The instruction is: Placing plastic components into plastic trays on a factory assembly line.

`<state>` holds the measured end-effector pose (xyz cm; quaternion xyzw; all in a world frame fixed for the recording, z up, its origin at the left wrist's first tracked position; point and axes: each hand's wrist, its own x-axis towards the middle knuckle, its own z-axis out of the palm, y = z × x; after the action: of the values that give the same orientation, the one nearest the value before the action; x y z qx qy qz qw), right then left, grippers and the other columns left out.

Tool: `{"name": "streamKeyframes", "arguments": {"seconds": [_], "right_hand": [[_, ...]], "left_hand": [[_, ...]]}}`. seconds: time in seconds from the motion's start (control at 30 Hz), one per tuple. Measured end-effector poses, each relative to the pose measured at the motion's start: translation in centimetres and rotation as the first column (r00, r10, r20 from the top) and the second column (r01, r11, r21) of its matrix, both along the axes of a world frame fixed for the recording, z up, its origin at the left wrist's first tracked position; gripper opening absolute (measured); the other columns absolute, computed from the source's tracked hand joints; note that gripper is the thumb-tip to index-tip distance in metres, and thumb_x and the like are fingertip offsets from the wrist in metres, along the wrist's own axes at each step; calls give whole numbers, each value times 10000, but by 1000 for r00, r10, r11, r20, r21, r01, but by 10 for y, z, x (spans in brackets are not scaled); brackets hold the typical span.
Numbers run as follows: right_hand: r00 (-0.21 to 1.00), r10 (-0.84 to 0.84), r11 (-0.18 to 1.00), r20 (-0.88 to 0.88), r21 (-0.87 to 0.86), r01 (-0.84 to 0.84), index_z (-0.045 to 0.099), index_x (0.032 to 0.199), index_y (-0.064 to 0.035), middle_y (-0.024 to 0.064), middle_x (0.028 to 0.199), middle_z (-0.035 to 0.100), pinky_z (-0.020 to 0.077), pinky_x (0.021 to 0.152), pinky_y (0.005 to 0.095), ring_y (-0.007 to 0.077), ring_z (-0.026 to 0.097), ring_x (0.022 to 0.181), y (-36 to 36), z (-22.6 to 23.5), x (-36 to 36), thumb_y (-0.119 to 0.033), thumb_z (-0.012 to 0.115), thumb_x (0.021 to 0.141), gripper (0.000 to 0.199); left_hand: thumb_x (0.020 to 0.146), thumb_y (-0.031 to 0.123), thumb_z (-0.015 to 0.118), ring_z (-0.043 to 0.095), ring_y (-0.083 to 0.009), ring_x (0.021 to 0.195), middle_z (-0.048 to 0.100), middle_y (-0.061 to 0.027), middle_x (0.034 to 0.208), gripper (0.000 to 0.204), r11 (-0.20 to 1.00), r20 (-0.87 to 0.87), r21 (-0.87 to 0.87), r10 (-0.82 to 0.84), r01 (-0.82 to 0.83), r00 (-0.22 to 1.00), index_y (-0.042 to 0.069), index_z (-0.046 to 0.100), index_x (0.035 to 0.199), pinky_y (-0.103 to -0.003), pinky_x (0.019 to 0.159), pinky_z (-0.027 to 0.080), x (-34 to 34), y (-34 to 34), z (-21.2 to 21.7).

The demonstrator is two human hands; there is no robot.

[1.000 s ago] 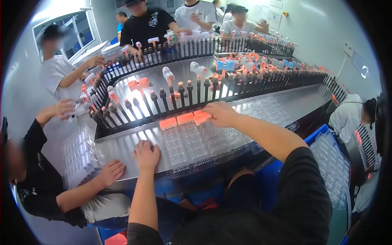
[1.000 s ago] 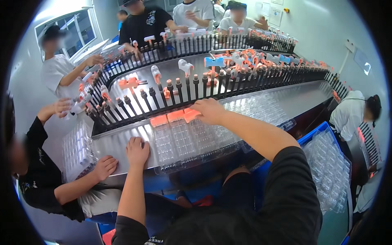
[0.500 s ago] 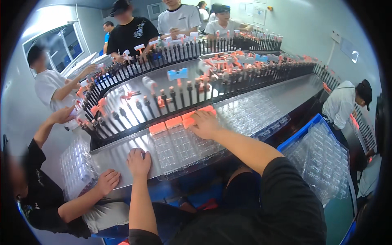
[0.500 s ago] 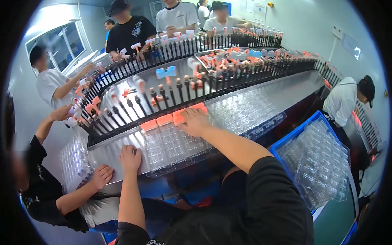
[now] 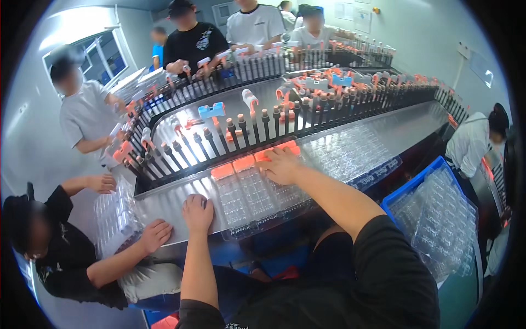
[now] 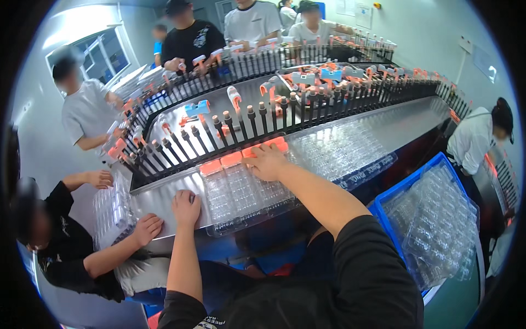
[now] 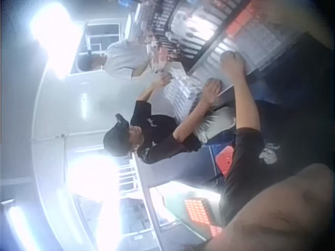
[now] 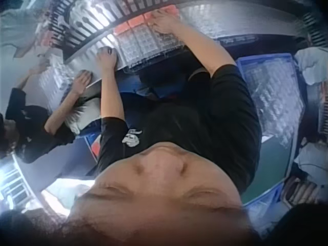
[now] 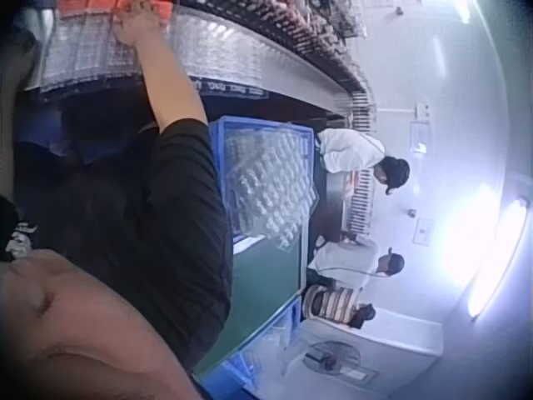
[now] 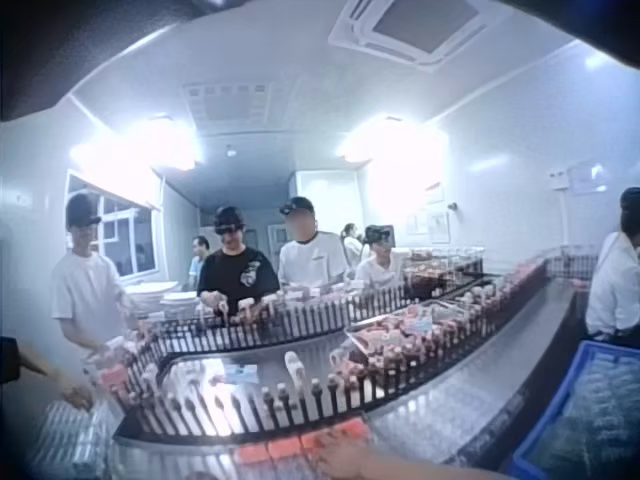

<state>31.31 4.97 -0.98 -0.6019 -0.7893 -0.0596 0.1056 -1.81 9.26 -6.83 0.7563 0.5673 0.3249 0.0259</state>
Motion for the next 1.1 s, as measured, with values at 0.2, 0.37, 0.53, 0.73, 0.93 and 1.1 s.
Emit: {"name": "streamKeyframes", "arguments": {"seconds": [0.2, 0.37, 0.53, 0.73, 0.93, 1.1], "right_hand": [[999, 8, 995, -45, 96, -3, 581, 1316, -265, 118, 1360, 519, 368, 1021, 578, 330, 465, 1303, -4, -8, 12, -347, 539, 896, 430], [988, 28, 991, -149, 135, -8, 614, 1288, -263, 114, 1410, 508, 346, 1086, 565, 333, 449, 1335, 3, -16, 16, -357, 547, 899, 405], [975, 92, 990, -202, 127, -67, 614, 1315, -291, 93, 1442, 509, 306, 1153, 503, 285, 416, 1384, 12, -31, 18, -364, 530, 892, 437], [989, 6, 995, -145, 96, 8, 556, 1391, -255, 74, 1477, 466, 296, 1156, 509, 290, 399, 1393, -2, -17, 23, -365, 536, 898, 506], [991, 7, 997, -134, 77, 3, 566, 1373, -244, 74, 1464, 485, 310, 1149, 512, 283, 411, 1392, 3, -20, 14, -373, 512, 922, 471], [965, 7, 993, -264, 118, 25, 651, 1250, -228, 108, 1392, 571, 386, 1117, 485, 363, 494, 1316, 24, -37, 1, -373, 499, 933, 380]], "left_hand": [[789, 255, 668, 579, -321, 1061, 648, -86, 1051, 167, 1000, 28, -17, 9, -9, 1000, 111, 686, 870, -448, 923, 448, 8, -2, 6], [785, 254, 671, 613, -382, 952, 650, -175, 972, 209, 983, 60, 161, -97, 86, 994, 59, 681, 860, -496, 865, 474, 0, 11, -12], [778, 202, 680, 605, -365, 915, 638, -158, 910, 164, 992, 105, 40, -121, 118, 987, 45, 672, 825, -467, 819, 473, -6, 1, -3], [855, 166, 666, 629, -305, 890, 660, -141, 926, 142, 993, 270, 5, -117, 120, 956, 30, 679, 893, -407, 807, 491, 0, 2, -9], [955, 247, 594, 626, -207, 926, 677, -113, 1003, 272, 961, 563, 136, -275, 241, 780, -4, 677, 1017, -335, 851, 479, 40, -81, 70], [974, 710, 143, 576, -371, 1212, 613, -200, 1306, 947, -382, 743, 225, -528, 897, -411, -69, 572, 1300, -452, 1033, 423, 110, -208, 178]]}}
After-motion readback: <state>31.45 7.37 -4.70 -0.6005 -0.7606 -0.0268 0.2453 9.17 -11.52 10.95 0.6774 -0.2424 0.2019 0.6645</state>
